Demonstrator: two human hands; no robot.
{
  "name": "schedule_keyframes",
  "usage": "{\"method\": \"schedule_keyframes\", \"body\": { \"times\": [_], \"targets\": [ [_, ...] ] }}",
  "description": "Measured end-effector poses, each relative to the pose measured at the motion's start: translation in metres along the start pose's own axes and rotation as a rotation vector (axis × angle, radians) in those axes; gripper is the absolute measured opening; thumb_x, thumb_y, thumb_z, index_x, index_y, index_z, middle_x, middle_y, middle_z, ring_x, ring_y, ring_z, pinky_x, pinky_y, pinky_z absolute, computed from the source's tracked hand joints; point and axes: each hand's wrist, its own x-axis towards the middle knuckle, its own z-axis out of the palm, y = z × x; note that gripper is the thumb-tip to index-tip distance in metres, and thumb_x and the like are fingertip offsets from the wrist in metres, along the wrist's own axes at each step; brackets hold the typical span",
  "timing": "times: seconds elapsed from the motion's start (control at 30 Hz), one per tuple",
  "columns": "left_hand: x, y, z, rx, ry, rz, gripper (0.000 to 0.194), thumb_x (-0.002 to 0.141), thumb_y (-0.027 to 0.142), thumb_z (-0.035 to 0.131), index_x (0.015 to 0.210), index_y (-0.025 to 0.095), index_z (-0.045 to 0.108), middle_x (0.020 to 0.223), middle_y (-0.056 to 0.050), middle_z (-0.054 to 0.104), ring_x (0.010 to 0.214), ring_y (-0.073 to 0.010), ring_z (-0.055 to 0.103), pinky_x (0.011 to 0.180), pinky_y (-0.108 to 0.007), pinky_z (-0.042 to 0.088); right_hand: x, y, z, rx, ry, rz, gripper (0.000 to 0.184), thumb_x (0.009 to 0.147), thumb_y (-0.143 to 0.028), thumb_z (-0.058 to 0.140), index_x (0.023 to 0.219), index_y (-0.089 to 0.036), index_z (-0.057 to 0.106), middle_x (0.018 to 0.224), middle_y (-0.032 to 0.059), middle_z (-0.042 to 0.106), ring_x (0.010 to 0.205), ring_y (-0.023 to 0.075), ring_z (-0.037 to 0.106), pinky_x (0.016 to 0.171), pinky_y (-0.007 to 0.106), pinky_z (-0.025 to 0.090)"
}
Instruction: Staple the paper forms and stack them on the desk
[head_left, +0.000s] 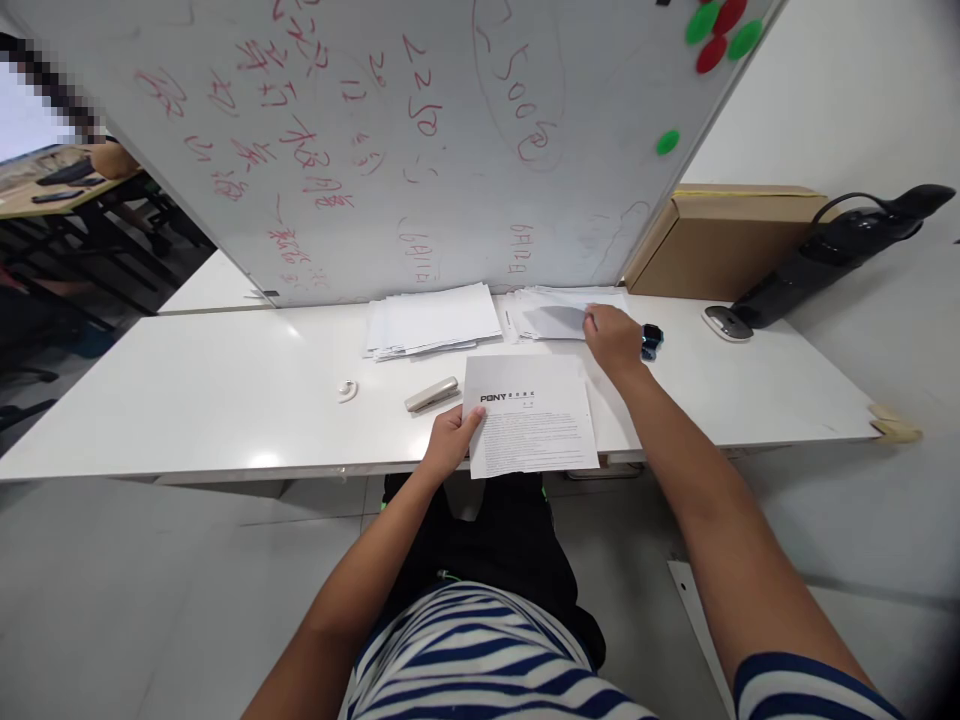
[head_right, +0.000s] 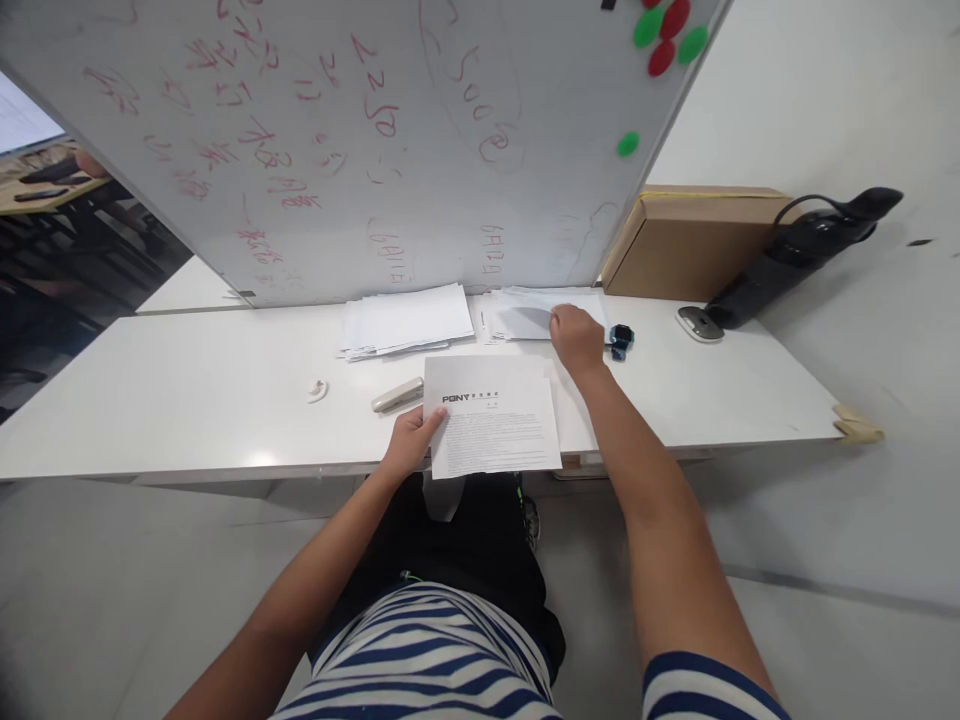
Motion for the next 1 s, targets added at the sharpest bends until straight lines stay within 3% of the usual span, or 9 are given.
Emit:
{"method": "schedule_keyframes", "body": {
  "times": [0.1, 0.2, 0.3, 0.43, 0.63, 0.77, 0.87, 0.93, 1.0],
  "targets": [
    [0.001, 0.0, 0.0, -0.01, 0.001, -0.008, 0.045, 0.078, 0.059, 0.063, 0.089, 0.016, 0.072, 0.087, -0.006, 0.072, 0.079, -0.0211, 0.064, 0.068, -0.03, 0.048, -0.035, -0.024, -0.032, 0.144, 0.156, -0.001, 0.04, 0.094, -0.022, 0.029, 0.12, -0.016, 0.06, 0.127, 0.0141, 0.062, 0.121, 0.028, 0.055, 0.096, 0.046, 0.048],
    [0.002, -0.001, 0.0, -0.005, 0.015, -0.002, 0.046, 0.079, 0.06, 0.061, 0.086, 0.016, 0.071, 0.085, -0.005, 0.072, 0.077, -0.0201, 0.063, 0.067, -0.029, 0.047, -0.1, -0.059, -0.053, 0.269, 0.051, -0.144, 0.035, 0.091, -0.022, 0.039, 0.118, -0.023, 0.062, 0.129, 0.0101, 0.061, 0.125, 0.0287, 0.053, 0.099, 0.05, 0.049],
    [0.002, 0.0, 0.0, 0.008, 0.035, 0.028, 0.049, 0.082, 0.061, 0.055, 0.081, 0.015, 0.07, 0.081, -0.004, 0.071, 0.075, -0.0195, 0.061, 0.066, -0.029, 0.046, -0.165, -0.093, -0.051, 0.397, -0.022, -0.286, 0.031, 0.088, -0.018, 0.047, 0.11, -0.028, 0.066, 0.126, 0.0071, 0.064, 0.126, 0.0294, 0.053, 0.1, 0.053, 0.049],
    [0.001, 0.002, 0.0, -0.012, 0.055, 0.022, 0.047, 0.082, 0.061, 0.055, 0.076, 0.016, 0.069, 0.075, -0.003, 0.069, 0.071, -0.0179, 0.059, 0.064, -0.028, 0.045, -0.214, -0.117, -0.03, 0.46, -0.024, -0.27, 0.031, 0.087, -0.016, 0.048, 0.11, -0.028, 0.066, 0.128, 0.0074, 0.063, 0.126, 0.029, 0.053, 0.102, 0.052, 0.048],
    [0.001, 0.005, -0.001, -0.042, 0.023, 0.039, 0.064, 0.088, 0.069, 0.037, 0.088, 0.015, 0.071, 0.086, -0.009, 0.072, 0.081, -0.0224, 0.064, 0.075, -0.034, 0.049, -0.226, -0.121, -0.02, 0.422, -0.061, -0.244, 0.033, 0.09, -0.018, 0.047, 0.119, -0.026, 0.06, 0.133, 0.0088, 0.059, 0.128, 0.0281, 0.051, 0.107, 0.054, 0.042],
    [-0.001, 0.008, -0.001, 0.048, -0.066, 0.064, 0.053, 0.084, 0.063, 0.053, 0.103, 0.016, 0.07, 0.1, -0.009, 0.072, 0.09, -0.0249, 0.065, 0.076, -0.034, 0.05, -0.227, -0.122, -0.026, 0.415, -0.11, -0.273, 0.035, 0.09, -0.028, 0.054, 0.124, -0.022, 0.057, 0.138, 0.0126, 0.054, 0.132, 0.0312, 0.046, 0.109, 0.055, 0.037],
    [-0.003, 0.008, -0.003, 0.095, -0.107, 0.056, 0.046, 0.081, 0.055, 0.062, 0.109, 0.019, 0.068, 0.108, -0.008, 0.071, 0.096, -0.0258, 0.065, 0.077, -0.034, 0.051, -0.223, -0.113, -0.029, 0.464, -0.089, -0.256, 0.037, 0.091, -0.029, 0.053, 0.127, -0.028, 0.055, 0.135, 0.0104, 0.057, 0.13, 0.0311, 0.049, 0.107, 0.057, 0.039],
    [-0.005, 0.006, -0.004, 0.073, -0.119, 0.056, 0.043, 0.081, 0.053, 0.063, 0.109, 0.02, 0.068, 0.11, -0.007, 0.071, 0.098, -0.0259, 0.065, 0.08, -0.035, 0.051, -0.214, -0.099, -0.03, 0.502, 0.033, -0.104, 0.043, 0.09, -0.03, 0.053, 0.133, -0.032, 0.05, 0.136, 0.0097, 0.056, 0.13, 0.0309, 0.048, 0.107, 0.058, 0.039],
    [-0.005, 0.004, -0.006, 0.0, -0.123, 0.045, 0.042, 0.081, 0.051, 0.064, 0.107, 0.019, 0.07, 0.108, -0.008, 0.071, 0.098, -0.0259, 0.065, 0.082, -0.036, 0.051, -0.198, -0.078, -0.031, 0.562, 0.172, 0.16, 0.06, 0.088, -0.035, 0.058, 0.143, -0.032, 0.036, 0.145, 0.0119, 0.045, 0.136, 0.0318, 0.04, 0.108, 0.06, 0.037]
  ]
}}
